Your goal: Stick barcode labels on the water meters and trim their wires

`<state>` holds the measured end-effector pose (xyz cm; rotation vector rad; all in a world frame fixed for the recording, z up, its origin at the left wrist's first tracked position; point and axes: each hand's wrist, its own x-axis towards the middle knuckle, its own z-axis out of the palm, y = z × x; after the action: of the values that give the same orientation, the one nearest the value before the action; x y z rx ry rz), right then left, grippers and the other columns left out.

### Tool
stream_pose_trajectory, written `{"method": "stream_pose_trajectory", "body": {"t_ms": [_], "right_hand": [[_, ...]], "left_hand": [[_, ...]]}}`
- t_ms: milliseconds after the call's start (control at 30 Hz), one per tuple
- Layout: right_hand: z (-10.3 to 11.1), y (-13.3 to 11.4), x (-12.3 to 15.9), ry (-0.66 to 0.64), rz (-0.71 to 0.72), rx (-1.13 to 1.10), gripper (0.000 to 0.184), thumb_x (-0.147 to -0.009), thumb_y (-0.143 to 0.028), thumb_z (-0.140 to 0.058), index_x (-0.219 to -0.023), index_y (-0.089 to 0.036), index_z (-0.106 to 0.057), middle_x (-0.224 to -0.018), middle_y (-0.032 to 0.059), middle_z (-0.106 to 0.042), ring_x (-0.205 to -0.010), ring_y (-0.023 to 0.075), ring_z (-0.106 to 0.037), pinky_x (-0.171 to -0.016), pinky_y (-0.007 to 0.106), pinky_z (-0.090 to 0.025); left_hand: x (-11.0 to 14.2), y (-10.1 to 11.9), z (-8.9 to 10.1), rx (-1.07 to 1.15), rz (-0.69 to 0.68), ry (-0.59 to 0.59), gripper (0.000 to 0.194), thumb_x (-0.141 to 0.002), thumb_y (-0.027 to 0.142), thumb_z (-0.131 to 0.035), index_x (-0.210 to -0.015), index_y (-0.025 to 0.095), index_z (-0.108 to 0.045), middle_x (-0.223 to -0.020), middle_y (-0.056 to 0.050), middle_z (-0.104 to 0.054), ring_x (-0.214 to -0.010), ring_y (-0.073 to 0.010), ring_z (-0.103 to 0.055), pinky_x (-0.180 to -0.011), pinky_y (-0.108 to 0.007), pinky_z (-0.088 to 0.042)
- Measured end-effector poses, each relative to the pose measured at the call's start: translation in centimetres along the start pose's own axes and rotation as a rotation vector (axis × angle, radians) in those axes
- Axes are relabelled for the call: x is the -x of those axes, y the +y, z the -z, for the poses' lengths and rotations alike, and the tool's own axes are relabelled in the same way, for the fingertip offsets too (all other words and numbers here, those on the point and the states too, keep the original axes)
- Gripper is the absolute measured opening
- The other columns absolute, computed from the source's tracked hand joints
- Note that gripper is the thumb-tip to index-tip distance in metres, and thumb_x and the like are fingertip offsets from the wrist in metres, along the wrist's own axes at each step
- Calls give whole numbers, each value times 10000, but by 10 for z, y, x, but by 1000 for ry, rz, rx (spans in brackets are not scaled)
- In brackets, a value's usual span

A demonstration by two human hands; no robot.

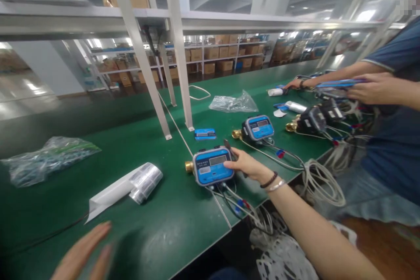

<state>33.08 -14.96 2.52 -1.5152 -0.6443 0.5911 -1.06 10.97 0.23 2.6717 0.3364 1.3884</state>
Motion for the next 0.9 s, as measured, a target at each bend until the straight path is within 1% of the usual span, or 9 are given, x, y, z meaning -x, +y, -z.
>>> {"method": "stream_pose_trajectory", "body": {"t_ms": [167,267,400,500,600,667,767,833,900], "right_hand": [[-73,3,14,-108,19,-122,668,-623,-397,-793,-1195,-157,-548,-1177,101,-656,-1054,232,-629,-903,365,-522],[-103,6,20,-121,4,-179,642,-636,-399,-779,-1181,-156,-542,-1197,103,-644,-1053,222,-625,-908,357,-514],[-112,12,24,-95,-47,-224,597,-589,-405,-803,-1084,-147,-591,-1099,92,-682,-957,207,-646,-835,321,-530],[-106,14,25,-21,-93,-243,583,-554,-427,-811,-1034,-160,-616,-1008,75,-696,-836,193,-652,-704,292,-541],[-95,12,26,102,-121,-261,565,-551,-461,-794,-1014,-192,-614,-1038,70,-666,-847,201,-639,-590,256,-520],[-90,9,26,170,-125,-279,562,-536,-470,-791,-996,-206,-608,-1079,72,-643,-917,216,-627,-578,240,-513],[-90,3,32,218,-94,-281,581,-511,-470,-797,-984,-195,-604,-1027,79,-644,-877,209,-621,-585,245,-514],[-97,-3,44,231,-1,-233,531,-553,-458,-781,-973,-189,-600,-911,58,-648,-767,180,-610,-606,267,-519],[-111,-10,63,181,111,-143,394,-645,-419,-737,-933,-191,-595,-830,35,-636,-703,159,-592,-658,288,-523]], "left_hand": [[0,115,-59,269,-347,-365,319,-889,105,-404,-1122,187,-607,-1068,-62,-700,-1027,-159,-643,-923,-274,-529],[11,135,-92,203,-455,-481,182,-892,172,-493,-963,177,-660,-1090,-67,-691,-1023,-213,-641,-930,-362,-535],[33,133,-95,100,-556,-341,205,-900,114,-467,-797,110,-643,-1074,-124,-691,-1028,-231,-644,-963,-371,-511],[25,124,-58,282,-378,-223,256,-956,156,-383,-873,140,-625,-884,-53,-724,-871,-153,-684,-919,-301,-536],[6,102,1,358,93,-94,201,-960,243,-445,-871,204,-622,-831,-1,-719,-863,-127,-690,-827,-228,-561],[-3,85,38,443,396,218,168,-935,299,-513,-829,205,-604,-748,29,-685,-791,-125,-684,-810,-247,-570],[-5,73,69,629,568,695,244,-799,399,-695,-758,194,-570,-525,80,-525,-482,-95,-534,-589,-223,-571],[-1,81,66,707,694,691,296,-753,438,-731,-742,185,-579,-430,90,-412,-355,-65,-368,-369,-148,-408],[1,100,50,792,898,451,329,-769,486,-703,-798,167,-625,-408,77,-388,-343,-45,-316,-332,-118,-273]]}}
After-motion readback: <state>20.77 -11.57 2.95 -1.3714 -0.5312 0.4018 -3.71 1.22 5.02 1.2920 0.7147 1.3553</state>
